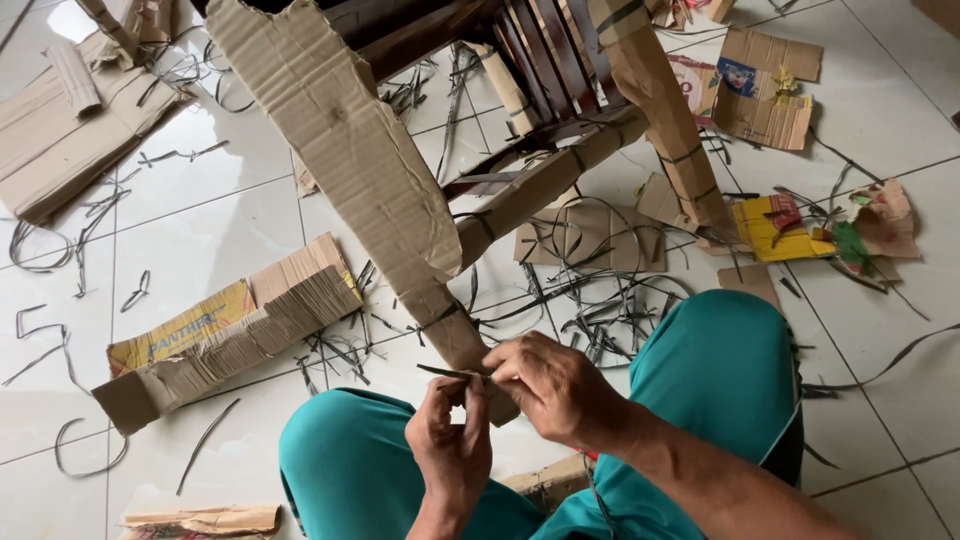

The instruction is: Securing cardboard protective padding to the legs of a wooden chair using plastic straps and a utility knife.

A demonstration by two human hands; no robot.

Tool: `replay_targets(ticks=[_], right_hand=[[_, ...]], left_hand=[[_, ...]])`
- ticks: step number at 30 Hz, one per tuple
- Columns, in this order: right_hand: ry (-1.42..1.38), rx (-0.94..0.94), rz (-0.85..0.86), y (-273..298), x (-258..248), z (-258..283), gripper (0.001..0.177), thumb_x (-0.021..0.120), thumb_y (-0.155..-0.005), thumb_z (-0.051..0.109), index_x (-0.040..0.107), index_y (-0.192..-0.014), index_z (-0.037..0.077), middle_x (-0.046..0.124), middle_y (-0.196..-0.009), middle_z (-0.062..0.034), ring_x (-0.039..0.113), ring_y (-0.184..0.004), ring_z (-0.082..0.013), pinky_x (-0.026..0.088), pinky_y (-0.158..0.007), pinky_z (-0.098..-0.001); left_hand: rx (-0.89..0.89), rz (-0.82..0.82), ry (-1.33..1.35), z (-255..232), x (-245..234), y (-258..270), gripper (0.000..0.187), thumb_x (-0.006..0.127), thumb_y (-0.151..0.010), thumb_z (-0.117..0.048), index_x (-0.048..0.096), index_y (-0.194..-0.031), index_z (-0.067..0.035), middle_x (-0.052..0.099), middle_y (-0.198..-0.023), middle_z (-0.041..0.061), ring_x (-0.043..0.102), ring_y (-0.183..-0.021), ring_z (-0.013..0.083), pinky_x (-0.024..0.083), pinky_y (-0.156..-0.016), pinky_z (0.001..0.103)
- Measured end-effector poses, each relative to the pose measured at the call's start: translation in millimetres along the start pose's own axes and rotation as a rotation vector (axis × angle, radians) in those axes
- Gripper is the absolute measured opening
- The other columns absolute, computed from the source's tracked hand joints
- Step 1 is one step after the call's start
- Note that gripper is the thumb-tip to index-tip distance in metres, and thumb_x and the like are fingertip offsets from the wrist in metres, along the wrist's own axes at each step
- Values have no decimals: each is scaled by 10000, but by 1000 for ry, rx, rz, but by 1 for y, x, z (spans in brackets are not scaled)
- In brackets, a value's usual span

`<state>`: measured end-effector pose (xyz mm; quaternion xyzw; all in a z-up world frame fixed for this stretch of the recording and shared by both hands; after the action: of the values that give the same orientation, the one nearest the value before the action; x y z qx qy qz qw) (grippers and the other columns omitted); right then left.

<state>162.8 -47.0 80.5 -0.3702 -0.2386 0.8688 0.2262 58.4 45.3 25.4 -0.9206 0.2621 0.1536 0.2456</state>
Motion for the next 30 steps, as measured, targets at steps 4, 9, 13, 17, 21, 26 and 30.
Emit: replay_targets(ticks=[4,9,13,17,21,26,30], right_hand=[[-124,32,38,-3,11,3,52,605,-1003,-9,560,-997,15,680,-1036,-132,674,-916,-287,587,-799,-363],[-85,95,-69,3,8,-7,135,688,-951,-17,600,-1014,64,668,-887,-79,659,-774,-220,559,-690,-320],[-19,84,-104,7,11,-6,102,659,-974,-1,646,-1052,63,659,-855,-94,661,-742,-221,556,-635,-322],[122,9,-120,6,12,6,154,678,-962,-21,624,-1103,11,676,-908,-110,679,-817,-249,598,-720,-338],[201,17,-98,3,12,11,254,683,-882,-133,651,-1117,-44,684,-940,-147,683,-855,-274,623,-769,-345],[435,-61,3,2,19,24,175,670,-923,-93,699,-1094,-71,680,-936,-171,659,-827,-287,604,-742,-371],[560,-160,58,-1,21,33,146,703,-928,-81,702,-1074,-90,675,-892,-175,649,-796,-272,595,-662,-338]], left_hand=[[13,19,-26,1,-1,1,140,658,-965,-126,621,-832,-103,653,-726,19,582,-595,121,476,-497,284],[-4,-20,-18,1,-5,2,120,628,-975,-170,632,-876,-103,696,-736,16,653,-608,112,503,-457,258],[-24,-36,156,0,-6,6,169,623,-996,-206,537,-1053,-71,681,-859,92,730,-685,169,623,-596,271],[62,-62,313,-9,-10,7,300,588,-963,-86,374,-1174,-82,677,-968,157,725,-826,225,616,-716,318],[179,-26,224,-23,-5,0,359,630,-822,87,369,-989,-95,733,-892,155,663,-669,212,586,-611,325],[371,8,16,-15,-1,13,409,630,-848,125,376,-1119,-48,688,-988,178,662,-748,248,586,-643,338],[521,-35,-112,-27,-4,18,546,677,-878,146,326,-1223,-89,686,-1061,160,677,-796,236,543,-699,345]])
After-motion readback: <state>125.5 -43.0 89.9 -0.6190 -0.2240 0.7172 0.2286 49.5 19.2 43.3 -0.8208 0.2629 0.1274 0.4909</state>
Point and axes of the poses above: each hand's wrist, its own y-axis away from the middle knuckle, its own x-axis out of the palm, z = x × y, the point moved 10 cm from there along -y, towards the middle knuckle
